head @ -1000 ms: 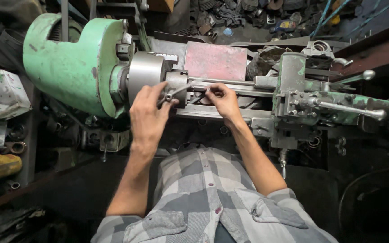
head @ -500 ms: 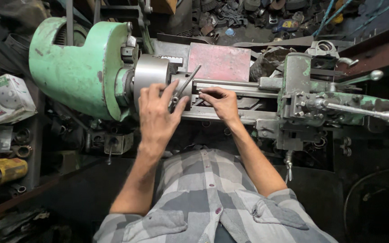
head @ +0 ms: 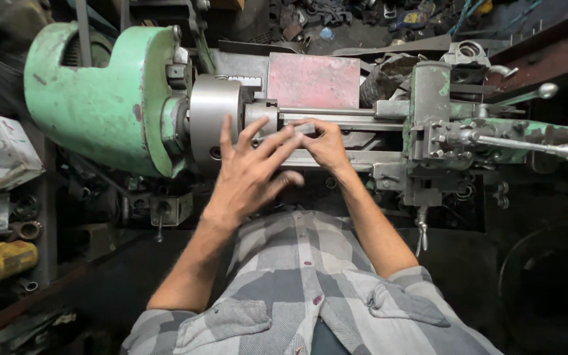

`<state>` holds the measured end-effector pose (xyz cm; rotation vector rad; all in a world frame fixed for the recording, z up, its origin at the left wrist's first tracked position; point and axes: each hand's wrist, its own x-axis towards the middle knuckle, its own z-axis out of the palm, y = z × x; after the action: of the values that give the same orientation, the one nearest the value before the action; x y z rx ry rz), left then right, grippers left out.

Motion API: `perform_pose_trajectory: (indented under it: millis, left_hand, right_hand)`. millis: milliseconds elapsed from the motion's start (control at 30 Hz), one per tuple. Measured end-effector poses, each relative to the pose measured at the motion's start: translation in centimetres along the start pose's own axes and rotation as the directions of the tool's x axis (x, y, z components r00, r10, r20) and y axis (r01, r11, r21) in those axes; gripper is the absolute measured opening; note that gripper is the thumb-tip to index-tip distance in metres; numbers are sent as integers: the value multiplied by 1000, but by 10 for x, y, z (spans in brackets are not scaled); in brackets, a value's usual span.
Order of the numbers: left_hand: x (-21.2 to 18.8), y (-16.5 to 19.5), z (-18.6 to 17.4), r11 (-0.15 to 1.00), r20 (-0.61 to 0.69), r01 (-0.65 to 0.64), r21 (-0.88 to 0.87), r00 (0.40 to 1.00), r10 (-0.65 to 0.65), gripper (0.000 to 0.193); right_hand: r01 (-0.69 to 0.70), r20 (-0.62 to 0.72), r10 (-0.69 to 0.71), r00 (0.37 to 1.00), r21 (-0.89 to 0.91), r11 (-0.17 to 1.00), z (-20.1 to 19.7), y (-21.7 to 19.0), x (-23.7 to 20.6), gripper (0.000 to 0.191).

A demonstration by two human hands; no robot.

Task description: The person picks up a small metal part and a chuck key from a cluttered workbench, walks to a lathe, and fits the part into the lathe chuck, tightening it with the chuck key. They adjust the part and machine controls, then return to the workbench and handle a small engine housing component.

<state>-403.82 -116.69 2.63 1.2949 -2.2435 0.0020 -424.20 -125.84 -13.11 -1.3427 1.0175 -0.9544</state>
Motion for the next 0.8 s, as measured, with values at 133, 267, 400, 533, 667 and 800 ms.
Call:
perform_pose_trajectory:
  millis: [133,267,400,533,667,800]
  left_hand:
    - [-16,-12,-5,991,28,-46,-126,998,50,42]
    - [-32,-32,-16,974,54,218,-67,975,-215,25]
    - [-40,-41,-20,949,33,314,11,949,-314,51]
    - [-38,-56,-17,945,16,236,228,969,-246,52]
    - [-18,-79,3,950,-324,275,150,921,-216,53]
    - [-6,-86,17,854,-341,519,-31,798,-497,73]
  right_hand:
    - [13,-5,-13,1000,-98,995,2,-4,3,21]
    - [42,20,-40,999,-91,995,0,-5,6,21]
    - [98,26,-96,995,-126,987,1,-4,6,21]
    - [-30,36,30,999,2,1000,2,-5,6,21]
    - [-27,46,27,999,-17,999,2,-6,6,22]
    - [-41,55,40,998,25,999,3,-2,7,21]
